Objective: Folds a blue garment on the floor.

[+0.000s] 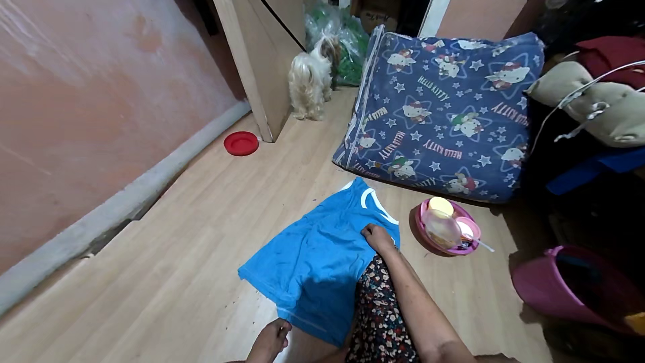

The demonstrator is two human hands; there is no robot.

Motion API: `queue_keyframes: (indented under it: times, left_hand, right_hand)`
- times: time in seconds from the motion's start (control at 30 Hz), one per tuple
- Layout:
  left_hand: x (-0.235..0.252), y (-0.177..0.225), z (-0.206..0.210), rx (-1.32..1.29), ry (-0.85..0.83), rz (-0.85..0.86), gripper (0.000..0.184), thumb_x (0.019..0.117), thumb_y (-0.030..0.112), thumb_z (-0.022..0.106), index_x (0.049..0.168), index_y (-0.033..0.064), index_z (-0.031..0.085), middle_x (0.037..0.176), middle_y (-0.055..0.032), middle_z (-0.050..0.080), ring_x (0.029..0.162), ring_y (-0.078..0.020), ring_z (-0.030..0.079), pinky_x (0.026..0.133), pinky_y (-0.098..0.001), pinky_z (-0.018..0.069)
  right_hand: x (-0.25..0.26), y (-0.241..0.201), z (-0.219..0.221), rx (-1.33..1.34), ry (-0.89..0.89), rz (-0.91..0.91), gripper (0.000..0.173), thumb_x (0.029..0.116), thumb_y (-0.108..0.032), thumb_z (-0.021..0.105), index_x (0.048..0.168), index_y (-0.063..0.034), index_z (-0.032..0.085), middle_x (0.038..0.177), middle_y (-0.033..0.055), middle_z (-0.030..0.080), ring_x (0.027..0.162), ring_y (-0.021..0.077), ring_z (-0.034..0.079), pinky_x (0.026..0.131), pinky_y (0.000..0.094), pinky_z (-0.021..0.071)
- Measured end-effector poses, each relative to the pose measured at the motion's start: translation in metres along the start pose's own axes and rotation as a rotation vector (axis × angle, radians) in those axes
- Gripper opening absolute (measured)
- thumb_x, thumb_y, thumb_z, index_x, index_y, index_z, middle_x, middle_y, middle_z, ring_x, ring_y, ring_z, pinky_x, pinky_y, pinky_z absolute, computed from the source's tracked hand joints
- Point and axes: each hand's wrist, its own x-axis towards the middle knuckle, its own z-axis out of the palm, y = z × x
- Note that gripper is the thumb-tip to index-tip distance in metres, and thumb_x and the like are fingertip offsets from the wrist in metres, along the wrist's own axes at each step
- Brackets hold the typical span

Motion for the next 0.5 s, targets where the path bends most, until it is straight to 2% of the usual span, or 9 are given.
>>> queue_keyframes:
  times: [0.17, 0.3, 0.5]
  left_hand:
    - [0.0004, 0.0008, -0.0005, 0.006, -0.011, -0.008, 0.031, 0.1081, 0.012, 0.047, 0.131, -0.0057, 0.059, 0.107, -0.0225, 0.070, 0.097, -0.0312, 0.069, 0.094, -0.0481, 0.0517]
    - [0.0018, 0.0003, -0.0003, 0.004, -0.013, -0.018, 0.027, 0.1058, 0.010, 0.052, 0.124, -0.0076, 0.062, 0.108, -0.0227, 0.070, 0.099, -0.0314, 0.069, 0.095, -0.0478, 0.0517]
    - [0.0013, 0.0011, -0.0013, 0.047, -0.042, -0.022, 0.025, 0.1049, 0.002, 0.047, 0.123, -0.0084, 0.061, 0.111, -0.0237, 0.069, 0.104, -0.0344, 0.068, 0.098, -0.0502, 0.0498]
  right_hand:
    - [0.0001, -0.0004, 0.0001, 0.000, 0.003, 0.002, 0.035, 0.1086, -0.026, 0.046, 0.125, -0.0027, 0.067, 0.124, 0.0210, 0.067, 0.121, 0.0362, 0.062, 0.102, 0.0577, 0.0462]
    - [0.0004, -0.0006, 0.0003, -0.002, 0.003, 0.005, 0.035, 0.1087, -0.026, 0.046, 0.125, -0.0020, 0.066, 0.125, 0.0215, 0.067, 0.122, 0.0362, 0.062, 0.103, 0.0573, 0.0458]
    - [-0.0004, -0.0010, -0.0004, -0.001, 0.006, 0.004, 0.035, 0.1085, -0.025, 0.046, 0.125, -0.0029, 0.067, 0.124, 0.0206, 0.067, 0.122, 0.0359, 0.062, 0.103, 0.0572, 0.0459]
